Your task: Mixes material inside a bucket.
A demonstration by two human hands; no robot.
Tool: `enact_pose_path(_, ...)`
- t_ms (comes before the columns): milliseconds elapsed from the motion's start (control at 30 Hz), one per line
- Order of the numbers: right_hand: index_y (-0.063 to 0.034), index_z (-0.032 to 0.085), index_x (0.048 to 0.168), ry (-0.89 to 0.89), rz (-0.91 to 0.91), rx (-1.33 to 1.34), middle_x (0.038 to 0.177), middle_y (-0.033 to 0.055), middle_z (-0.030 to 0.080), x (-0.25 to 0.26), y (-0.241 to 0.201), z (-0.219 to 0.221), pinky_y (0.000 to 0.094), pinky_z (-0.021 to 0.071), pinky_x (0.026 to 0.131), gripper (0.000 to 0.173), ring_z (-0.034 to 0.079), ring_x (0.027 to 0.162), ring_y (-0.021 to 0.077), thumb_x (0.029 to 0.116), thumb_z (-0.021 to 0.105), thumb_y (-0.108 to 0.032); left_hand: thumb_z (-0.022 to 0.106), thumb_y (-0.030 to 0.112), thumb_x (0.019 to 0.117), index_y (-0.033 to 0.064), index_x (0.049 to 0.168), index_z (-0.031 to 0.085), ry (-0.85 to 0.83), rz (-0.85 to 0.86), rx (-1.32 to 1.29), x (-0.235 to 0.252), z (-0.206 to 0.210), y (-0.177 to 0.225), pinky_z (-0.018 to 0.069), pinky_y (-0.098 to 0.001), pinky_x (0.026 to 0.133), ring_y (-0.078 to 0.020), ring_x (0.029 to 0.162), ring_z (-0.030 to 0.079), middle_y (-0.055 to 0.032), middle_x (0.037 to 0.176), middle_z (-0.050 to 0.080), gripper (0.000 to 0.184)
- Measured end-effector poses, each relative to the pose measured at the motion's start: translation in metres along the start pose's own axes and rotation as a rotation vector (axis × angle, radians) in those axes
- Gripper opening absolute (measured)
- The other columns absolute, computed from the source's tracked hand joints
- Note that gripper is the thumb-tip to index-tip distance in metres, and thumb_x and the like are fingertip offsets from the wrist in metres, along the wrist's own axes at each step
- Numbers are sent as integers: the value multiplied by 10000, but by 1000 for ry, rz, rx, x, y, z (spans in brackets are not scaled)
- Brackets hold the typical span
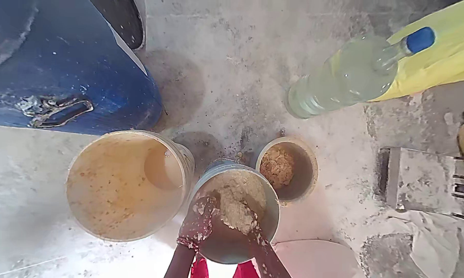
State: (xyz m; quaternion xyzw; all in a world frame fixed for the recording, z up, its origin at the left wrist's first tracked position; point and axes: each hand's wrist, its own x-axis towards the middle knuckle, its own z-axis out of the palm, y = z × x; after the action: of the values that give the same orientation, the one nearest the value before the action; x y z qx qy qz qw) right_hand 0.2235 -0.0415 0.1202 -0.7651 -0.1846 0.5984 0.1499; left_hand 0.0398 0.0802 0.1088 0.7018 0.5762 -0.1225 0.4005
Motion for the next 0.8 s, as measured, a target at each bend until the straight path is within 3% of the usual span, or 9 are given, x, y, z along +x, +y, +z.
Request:
enact_pose_path(67,162,390,1462,-2,-21,31,1478,290,488,21,-6,-5,261,362,1156,431,489,1372,201,1080,394,-38,576,182,993,106,1469,550,-132,-41,32,3,-5,2,427,-570,1089,-417,1358,517,-223,1477,534,483)
enact_pose_path(200,188,429,1409,-82,12,-86,1387,310,534,29,-38,-9,250,405,1082,414,540,1259,204,1032,470,20,601,145,961,93,1412,609,-129,29,62,1,-4,0,443,-584,1060,-447,1335,531,-241,1443,561,454)
enact_pose_path(333,167,393,1465,-77,4,-287,1500,349,439,45,-48,-21,395,307,1201,487,432,1424,368,1036,512,-32,570,162,988,118,1434,591,-189,5,65,2,-7,0,412,-566,1100,-412,1373,502,-211,1469,546,449)
enact_pose_path(433,98,327,1536,-48,-62,-197,1548,280,414,69,-68,-26,321,348,1176,503,446,1423,269,1077,435,-75,604,136,952,72,1356,653,-76,101,63,0,0,-5,447,-576,1059,-437,1309,556,-238,1385,607,413)
enact_pose_path(500,55,456,1435,-2,-48,-150,1304,194,579,85,-91,-8,238,485,954,384,600,1156,164,1089,435,-110,634,119,921,48,1280,705,30,170,64,-2,8,-10,491,-592,1001,-460,1238,609,-247,1308,657,373)
enact_pose_path(533,75,443,1450,-67,-31,-140,1341,228,567,101,-99,1,275,469,977,401,580,1171,198,1088,444,-98,627,118,925,54,1291,700,19,162,66,-2,7,-9,487,-592,1004,-462,1243,604,-244,1318,652,379)
enact_pose_path(633,101,394,1496,-229,49,-426,1525,295,445,140,-117,35,416,335,1192,463,441,1435,346,1090,457,-112,639,115,915,52,1286,702,22,153,83,-3,5,-7,502,-599,978,-464,1220,619,-241,1311,657,381)
enact_pose_path(700,109,411,1483,-309,87,-595,1542,305,424,145,-129,52,479,295,1212,440,397,1467,394,1100,417,-108,681,105,869,37,1231,730,134,203,96,-2,10,-10,536,-605,912,-471,1144,661,-248,1240,691,371)
enact_pose_path(800,72,427,1502,-316,77,-576,1560,271,429,116,-114,62,505,288,1220,442,392,1476,392,1124,329,-134,695,116,813,18,1134,768,308,283,132,-4,21,-18,571,-605,788,-478,1004,710,-249,1108,733,343)
